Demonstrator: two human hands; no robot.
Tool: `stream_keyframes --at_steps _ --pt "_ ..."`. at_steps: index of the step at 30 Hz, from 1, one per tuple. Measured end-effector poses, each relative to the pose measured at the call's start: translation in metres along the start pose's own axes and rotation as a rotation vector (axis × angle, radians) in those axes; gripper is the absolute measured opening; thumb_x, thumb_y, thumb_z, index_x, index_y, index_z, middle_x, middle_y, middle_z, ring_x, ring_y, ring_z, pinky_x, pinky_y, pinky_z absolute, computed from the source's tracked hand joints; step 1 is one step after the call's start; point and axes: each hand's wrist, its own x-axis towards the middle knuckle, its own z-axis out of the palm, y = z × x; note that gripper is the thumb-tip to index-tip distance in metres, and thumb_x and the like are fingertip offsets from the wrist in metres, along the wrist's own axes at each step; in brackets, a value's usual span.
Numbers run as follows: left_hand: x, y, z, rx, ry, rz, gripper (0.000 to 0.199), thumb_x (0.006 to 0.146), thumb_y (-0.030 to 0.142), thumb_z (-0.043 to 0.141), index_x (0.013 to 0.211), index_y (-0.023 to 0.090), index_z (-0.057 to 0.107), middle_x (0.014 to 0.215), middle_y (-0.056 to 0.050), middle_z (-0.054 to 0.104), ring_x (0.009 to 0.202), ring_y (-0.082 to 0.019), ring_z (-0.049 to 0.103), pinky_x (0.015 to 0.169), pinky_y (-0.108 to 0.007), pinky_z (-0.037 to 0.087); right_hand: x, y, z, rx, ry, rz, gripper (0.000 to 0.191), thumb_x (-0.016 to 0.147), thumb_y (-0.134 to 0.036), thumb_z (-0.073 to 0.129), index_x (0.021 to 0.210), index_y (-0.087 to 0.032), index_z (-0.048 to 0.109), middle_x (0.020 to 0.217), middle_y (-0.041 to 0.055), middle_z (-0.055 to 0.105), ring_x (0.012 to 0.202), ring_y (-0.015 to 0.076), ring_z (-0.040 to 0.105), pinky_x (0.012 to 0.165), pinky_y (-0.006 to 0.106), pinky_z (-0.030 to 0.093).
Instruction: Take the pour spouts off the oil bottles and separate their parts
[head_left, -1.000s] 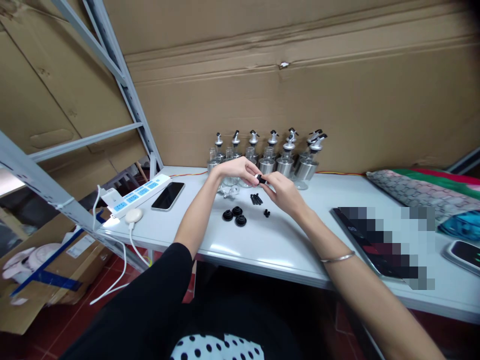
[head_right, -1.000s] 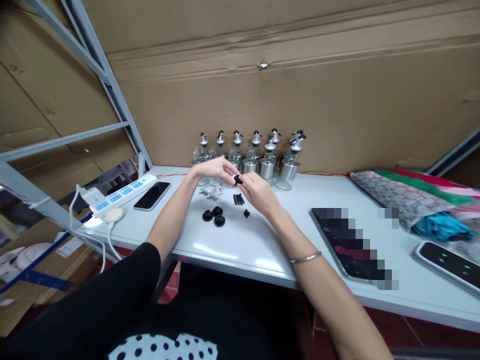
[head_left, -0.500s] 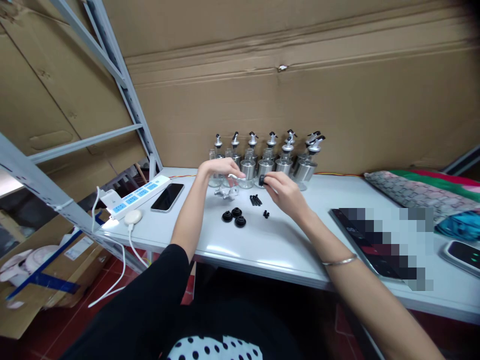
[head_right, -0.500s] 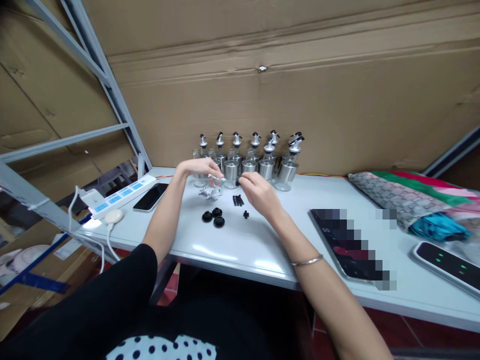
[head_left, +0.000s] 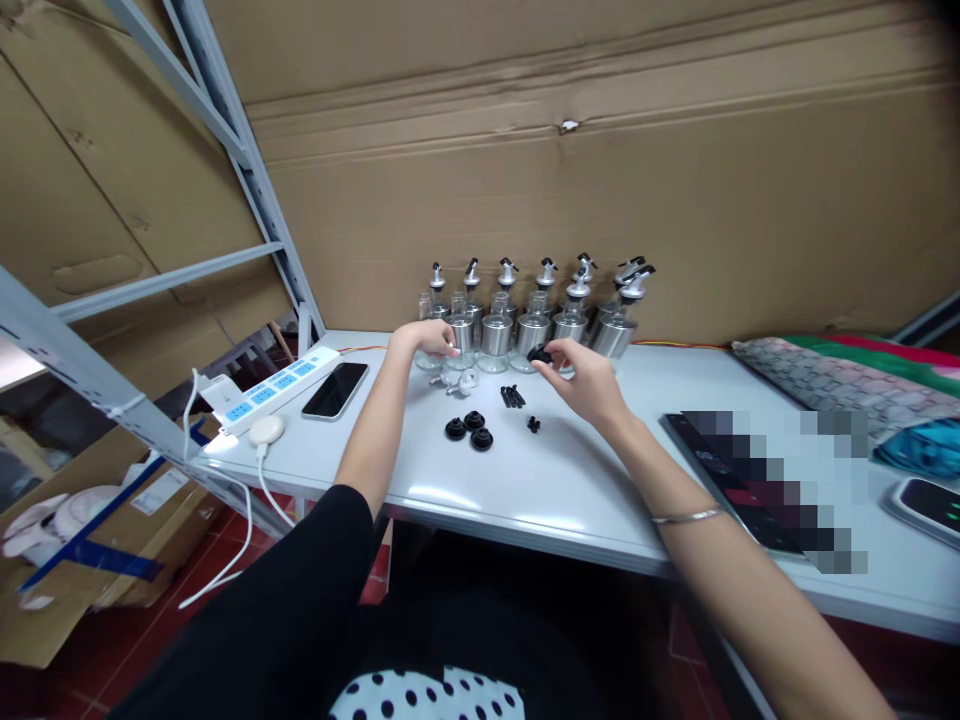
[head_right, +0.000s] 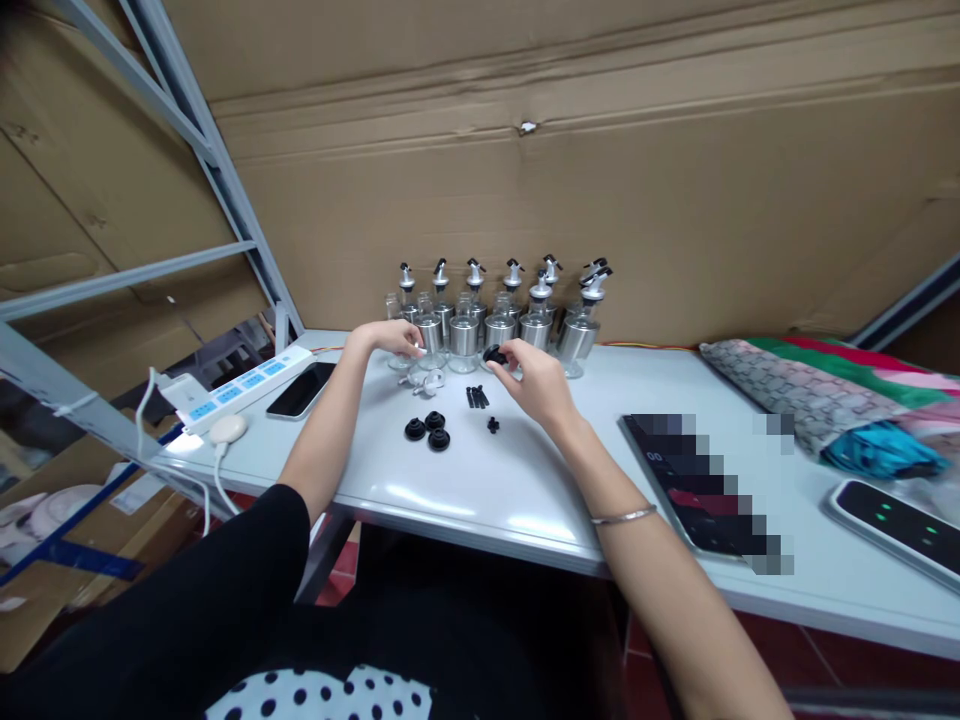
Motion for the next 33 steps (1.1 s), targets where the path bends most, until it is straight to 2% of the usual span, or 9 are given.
stream_keyframes --at_steps 4,10,15,20,24,26,28,30,33 --pt "0.003 0.003 0.004 0.043 -0.035 -0.080 0.027 0.072 0.034 0.063 0.087 0.011 0.065 0.081 -0.007 0.069 0.067 -0.013 0.060 0.062 -0.020 0.045 0.000 0.000 0.000 0.000 -0.031 0.008 0.023 0.082 -0.043 0.054 0.085 -0.021 0.055 0.069 0.0041 0.059 0.063 0.0184 0.055 0.062 0.031 0.044" --pt "0.011 0.006 0.014 0.065 -0.069 -0.117 0.020 0.066 0.019 0.067 0.083 0.011 0.066 0.084 -0.009 0.070 0.075 -0.015 0.063 0.067 -0.020 0.048 -0.002 0.003 0.002 -0.016 -0.077 0.030 0.021 0.082 -0.042 0.055 0.086 -0.021 0.058 0.069 0.0040 0.061 0.062 0.0183 0.055 0.061 0.031 0.043" --pt "0.009 0.008 0.015 0.036 -0.121 -0.123 0.025 0.073 0.022 0.062 0.094 0.010 0.066 0.096 -0.012 0.069 0.085 -0.018 0.065 0.069 -0.023 0.050 -0.001 0.007 0.004 0.043 -0.119 0.007 0.023 0.083 -0.040 0.054 0.093 -0.021 0.062 0.080 0.0062 0.066 0.067 0.0190 0.058 0.065 0.032 0.045" --pt "-0.008 0.019 0.012 0.068 -0.145 -0.141 0.041 0.077 0.036 0.061 0.110 0.012 0.060 0.115 -0.017 0.062 0.090 -0.023 0.064 0.073 -0.029 0.051 -0.001 -0.009 0.006 0.032 -0.341 -0.088 0.019 0.085 -0.029 0.053 0.097 -0.022 0.067 0.091 0.0077 0.069 0.085 0.0236 0.058 0.076 0.038 0.042" --pt "-0.029 0.013 0.029 0.208 -0.014 -0.095 0.053 0.086 0.050 0.046 0.125 0.014 0.048 0.124 -0.019 0.055 0.106 -0.027 0.058 0.085 -0.033 0.047 -0.004 -0.032 0.010 -0.066 -0.557 -0.091 0.019 0.081 -0.022 0.059 0.098 -0.022 0.067 0.093 0.0079 0.070 0.094 0.0270 0.055 0.081 0.044 0.036" --pt "-0.038 0.002 0.045 0.254 0.094 0.033 0.047 0.092 0.044 0.034 0.124 0.013 0.047 0.122 -0.018 0.056 0.113 -0.026 0.054 0.095 -0.036 0.042 -0.005 -0.041 0.012 -0.084 -0.618 -0.086 0.021 0.079 -0.019 0.059 0.098 -0.021 0.067 0.093 0.0079 0.070 0.096 0.0274 0.056 0.082 0.044 0.035" --pt "-0.043 -0.011 0.062 0.206 0.242 0.191 0.047 0.095 0.041 0.027 0.128 0.012 0.043 0.129 -0.018 0.050 0.120 -0.025 0.048 0.101 -0.035 0.037 -0.006 -0.046 0.013 -0.083 -0.674 -0.073 0.022 0.078 -0.016 0.059 0.098 -0.020 0.067 0.094 0.0081 0.071 0.097 0.0274 0.057 0.084 0.044 0.035" --pt "-0.045 -0.021 0.076 0.133 0.289 0.279 0.049 0.094 0.043 0.030 0.132 0.014 0.038 0.134 -0.016 0.045 0.126 -0.023 0.043 0.105 -0.033 0.034 -0.006 -0.048 0.015 -0.071 -0.739 -0.054 0.023 0.077 -0.014 0.059 0.099 -0.019 0.067 0.097 0.0084 0.070 0.098 0.0272 0.057 0.085 0.044 0.035" --pt "-0.041 -0.025 0.089 0.072 0.311 0.322 0.058 0.091 0.048 0.038 0.137 0.014 0.031 0.141 -0.015 0.037 0.131 -0.024 0.036 0.109 -0.034 0.029 -0.007 -0.049 0.015 -0.067 -0.785 -0.027 0.026 0.077 -0.015 0.060 0.102 -0.018 0.067 0.097 0.0088 0.070 0.098 0.0267 0.058 0.086 0.043 0.035"
